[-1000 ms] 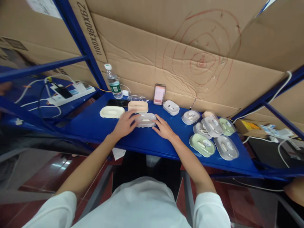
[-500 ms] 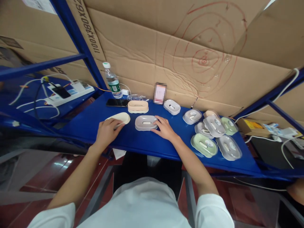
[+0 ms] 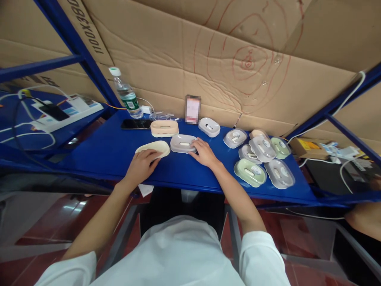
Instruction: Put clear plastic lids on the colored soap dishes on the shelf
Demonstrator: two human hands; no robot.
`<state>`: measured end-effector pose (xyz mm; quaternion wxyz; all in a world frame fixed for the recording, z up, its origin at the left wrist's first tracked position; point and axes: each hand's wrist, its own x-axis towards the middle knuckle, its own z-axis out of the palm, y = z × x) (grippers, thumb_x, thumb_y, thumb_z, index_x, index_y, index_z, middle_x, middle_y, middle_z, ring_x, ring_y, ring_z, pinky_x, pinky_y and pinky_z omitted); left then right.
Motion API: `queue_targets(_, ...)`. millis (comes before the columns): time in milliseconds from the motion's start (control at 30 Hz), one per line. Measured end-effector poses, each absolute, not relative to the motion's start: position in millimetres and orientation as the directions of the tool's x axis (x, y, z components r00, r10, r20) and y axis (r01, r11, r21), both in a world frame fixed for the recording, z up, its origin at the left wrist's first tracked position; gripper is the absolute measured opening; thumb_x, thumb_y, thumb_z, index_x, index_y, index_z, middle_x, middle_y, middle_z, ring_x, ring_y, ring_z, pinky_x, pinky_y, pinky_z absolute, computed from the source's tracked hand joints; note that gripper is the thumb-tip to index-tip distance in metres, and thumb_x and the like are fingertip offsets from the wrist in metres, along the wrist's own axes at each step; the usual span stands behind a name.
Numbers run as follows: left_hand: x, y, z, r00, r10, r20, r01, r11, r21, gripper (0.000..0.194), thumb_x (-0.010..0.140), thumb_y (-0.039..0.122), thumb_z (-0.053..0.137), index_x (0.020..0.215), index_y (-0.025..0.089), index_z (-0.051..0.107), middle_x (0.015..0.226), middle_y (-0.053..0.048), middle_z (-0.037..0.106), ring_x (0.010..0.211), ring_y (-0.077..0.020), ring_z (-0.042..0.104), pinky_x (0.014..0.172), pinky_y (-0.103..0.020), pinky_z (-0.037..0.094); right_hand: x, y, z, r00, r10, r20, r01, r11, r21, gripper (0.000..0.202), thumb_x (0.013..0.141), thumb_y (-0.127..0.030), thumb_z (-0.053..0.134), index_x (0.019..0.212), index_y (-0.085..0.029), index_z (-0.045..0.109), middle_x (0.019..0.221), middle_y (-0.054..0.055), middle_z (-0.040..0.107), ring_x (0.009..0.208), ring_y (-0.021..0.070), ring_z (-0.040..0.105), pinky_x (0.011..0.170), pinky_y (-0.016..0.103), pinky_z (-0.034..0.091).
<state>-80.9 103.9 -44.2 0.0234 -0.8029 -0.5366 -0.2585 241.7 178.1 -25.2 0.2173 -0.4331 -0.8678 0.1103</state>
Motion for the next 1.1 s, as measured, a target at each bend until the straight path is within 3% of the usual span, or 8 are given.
queue_targets(233,-92,90,-44,0.299,0.843,0.448,0.838,-0.456,0.300,0.036,0.107,0.031,0.048,0.127,0.025,0.078,0.126,-0.013,0.074,0.120,-0.0331,0.067,0.103,-0.051,0.051,239,175,-25,-0.551,0.769,0.324,0.685,0.638,-0.351,0.046,0.112,-0.053,0.050,0.141,-0.024,0.070,0.170,0.014,0.048,0.163,0.0349,0.036,0.129,0.060,0.033)
queue_targets(433,-94,84,-46,0.356,0.822,0.445,0.781,-0.523,0.341,0.034,0.107,0.032,0.049,0.123,0.028,0.079,0.124,-0.010,0.075,0.120,-0.0304,0.069,0.102,-0.047,0.052,237,175,-28,-0.558,0.771,0.307,0.681,0.637,-0.361,0.047,0.111,-0.054,0.052,0.145,-0.025,0.067,0.169,0.016,0.048,0.157,0.0359,0.041,0.124,0.061,0.038)
queue_targets(600,-112,103,-42,0.221,0.875,0.431,0.897,-0.356,0.264,0.037,0.102,0.028,0.050,0.125,0.022,0.078,0.127,-0.014,0.075,0.120,-0.0353,0.069,0.103,-0.051,0.051,237,175,-28,-0.553,0.763,0.335,0.668,0.646,-0.368,0.042,0.107,-0.056,0.060,0.132,-0.023,0.070,0.164,0.018,0.051,0.156,0.0364,0.043,0.122,0.060,0.039)
queue_targets(733,-119,142,-26,0.170,0.879,0.445,0.910,-0.313,0.272,0.039,0.102,0.032,0.050,0.130,0.020,0.074,0.130,-0.015,0.074,0.124,-0.0370,0.068,0.110,-0.054,0.048,237,174,-28,-0.551,0.764,0.335,0.659,0.645,-0.388,0.040,0.109,-0.057,0.057,0.126,-0.023,0.070,0.162,0.018,0.054,0.154,0.0353,0.046,0.121,0.058,0.040)
queue_targets(967,-106,271,4,0.108,0.905,0.412,0.828,-0.311,0.467,0.057,0.096,0.036,0.063,0.150,0.017,0.062,0.155,-0.017,0.061,0.148,-0.0362,0.052,0.126,-0.055,0.038,237,172,-26,-0.544,0.769,0.335,0.657,0.639,-0.399,0.037,0.111,-0.052,0.054,0.127,-0.023,0.070,0.162,0.017,0.053,0.154,0.0332,0.045,0.122,0.057,0.040)
queue_targets(1100,-109,313,1,0.089,0.920,0.381,0.799,-0.295,0.525,0.053,0.095,0.040,0.066,0.142,0.015,0.069,0.145,-0.017,0.071,0.137,-0.0344,0.064,0.118,-0.052,0.048,238,171,-23,-0.554,0.768,0.322,0.658,0.641,-0.395,0.036,0.111,-0.050,0.054,0.129,-0.023,0.069,0.163,0.017,0.053,0.155,0.0325,0.044,0.123,0.057,0.039)
